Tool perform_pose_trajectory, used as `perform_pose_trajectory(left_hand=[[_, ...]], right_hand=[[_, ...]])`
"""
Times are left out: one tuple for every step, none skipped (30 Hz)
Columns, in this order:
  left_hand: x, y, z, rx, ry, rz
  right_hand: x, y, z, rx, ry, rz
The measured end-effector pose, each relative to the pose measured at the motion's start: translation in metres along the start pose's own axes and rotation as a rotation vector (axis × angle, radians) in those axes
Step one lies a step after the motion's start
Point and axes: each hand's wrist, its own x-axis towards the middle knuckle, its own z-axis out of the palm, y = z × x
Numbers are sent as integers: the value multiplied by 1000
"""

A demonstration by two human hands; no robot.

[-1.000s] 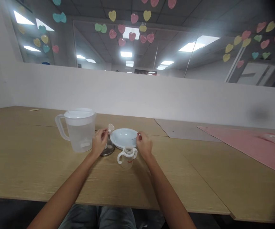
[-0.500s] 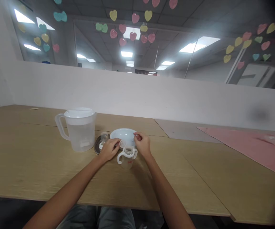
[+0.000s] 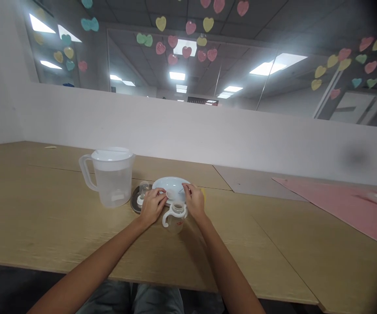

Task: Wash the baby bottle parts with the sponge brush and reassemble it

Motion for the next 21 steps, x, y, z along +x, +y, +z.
perform_pose_trajectory(left_hand=[[0,-1,1,10,25,-24],[0,-3,1,11,37,-43],[0,-4,2,7,38,-56],[0,-6,3,3,34,-65],[0,-7,3,0,26,-73],[0,-9,4,-3,22,-81],[0,-9,5,-5,19,-88],[-1,-10,6,-7,20,-94],[-1,-11,7,-10,24,-100],[-1,-11,7,-14,27,-105],[-1,-11,8,-17,32,-109],[-1,-11,9,-20,35,-112],[-1,-11,9,-23,38,-115],[0,-12,9,-27,40,-120],[0,-12,10,-30,42,-124],[0,-12,10,-32,43,-127],[0,-13,10,-35,44,-129],[0,-13,10,-39,44,-129],[0,-14,10,-44,44,-127],[0,-14,10,-50,44,-125],[0,-15,10,-58,45,-124]], right_hand=[[-1,-1,-1,-27,19,16],[-2,-2,-2,-48,49,32],[-4,-3,-4,-61,91,39],[-5,-4,-5,-67,144,30],[-7,-5,-7,-72,206,-2],[-9,-7,-10,-79,274,-63],[-11,-8,-12,-93,334,-158],[-14,-11,-15,-108,377,-290],[-16,-15,-17,-119,400,-445],[-19,-19,-19,-127,395,-618],[-22,-25,-21,-117,374,-794],[-24,-31,-22,-107,348,-909],[-27,-37,-23,-102,336,-990],[-29,-43,-22,-103,332,-1055],[-30,-49,-22,-107,327,-1099],[-31,-53,-20,-103,332,-1123],[-32,-56,-19,-97,334,-1132],[-33,-58,-18,-86,338,-1129],[-33,-58,-16,-73,341,-1116],[-34,-58,-14,-64,339,-1102],[-34,-57,-13,-63,332,-1091]])
